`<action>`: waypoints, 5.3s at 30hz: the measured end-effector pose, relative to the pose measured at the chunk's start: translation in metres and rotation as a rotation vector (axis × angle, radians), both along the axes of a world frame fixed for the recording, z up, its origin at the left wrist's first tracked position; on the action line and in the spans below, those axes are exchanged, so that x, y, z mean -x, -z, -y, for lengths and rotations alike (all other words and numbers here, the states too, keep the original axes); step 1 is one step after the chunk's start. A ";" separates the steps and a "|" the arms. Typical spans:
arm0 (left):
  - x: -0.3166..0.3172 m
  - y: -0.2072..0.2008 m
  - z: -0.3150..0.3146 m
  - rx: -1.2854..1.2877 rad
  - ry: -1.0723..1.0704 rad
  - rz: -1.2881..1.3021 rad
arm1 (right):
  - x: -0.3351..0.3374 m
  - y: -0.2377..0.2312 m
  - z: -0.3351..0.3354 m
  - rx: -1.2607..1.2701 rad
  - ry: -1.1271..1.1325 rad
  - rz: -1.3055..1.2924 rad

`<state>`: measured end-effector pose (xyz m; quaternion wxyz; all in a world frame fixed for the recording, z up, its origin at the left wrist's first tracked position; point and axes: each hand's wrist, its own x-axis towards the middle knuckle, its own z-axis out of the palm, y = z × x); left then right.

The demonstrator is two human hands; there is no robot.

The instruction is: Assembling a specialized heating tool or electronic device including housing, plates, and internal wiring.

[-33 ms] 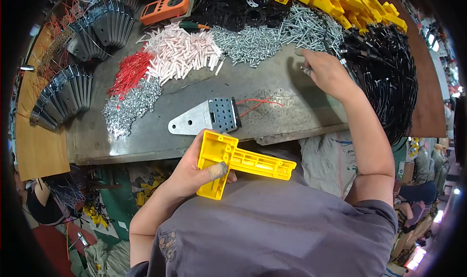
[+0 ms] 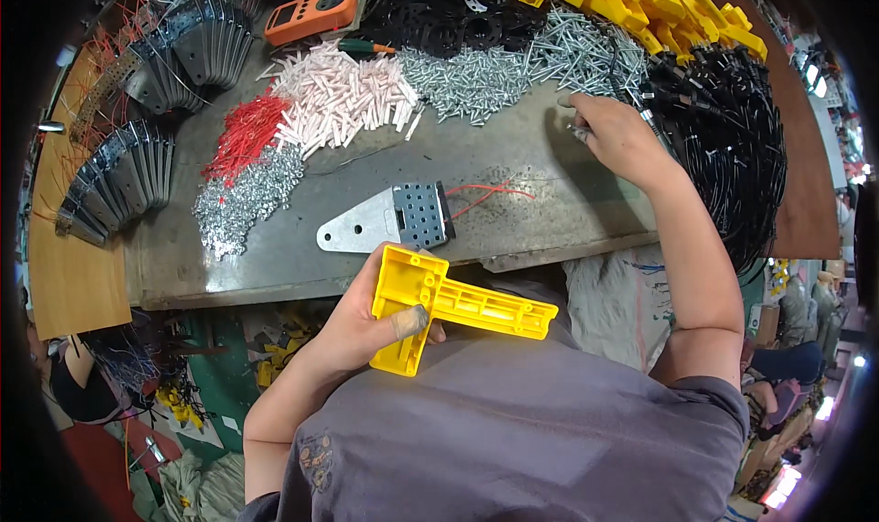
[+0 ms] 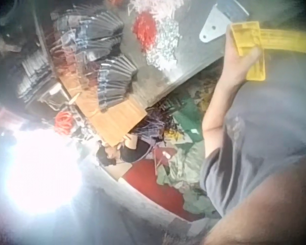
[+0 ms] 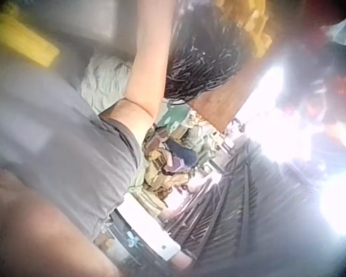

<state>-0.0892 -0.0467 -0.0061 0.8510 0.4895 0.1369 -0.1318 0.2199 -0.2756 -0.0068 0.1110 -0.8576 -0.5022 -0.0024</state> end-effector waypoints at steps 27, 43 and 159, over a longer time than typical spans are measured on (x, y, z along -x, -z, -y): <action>-0.002 0.011 0.008 0.036 -0.157 0.029 | 0.000 -0.025 -0.062 -0.223 0.079 -0.144; -0.011 0.030 0.009 0.326 -0.125 0.216 | 0.140 -0.043 -0.059 -0.845 -0.402 -0.720; -0.070 0.022 -0.018 -1.365 0.013 0.657 | 0.062 0.021 -0.010 -1.849 0.197 -1.889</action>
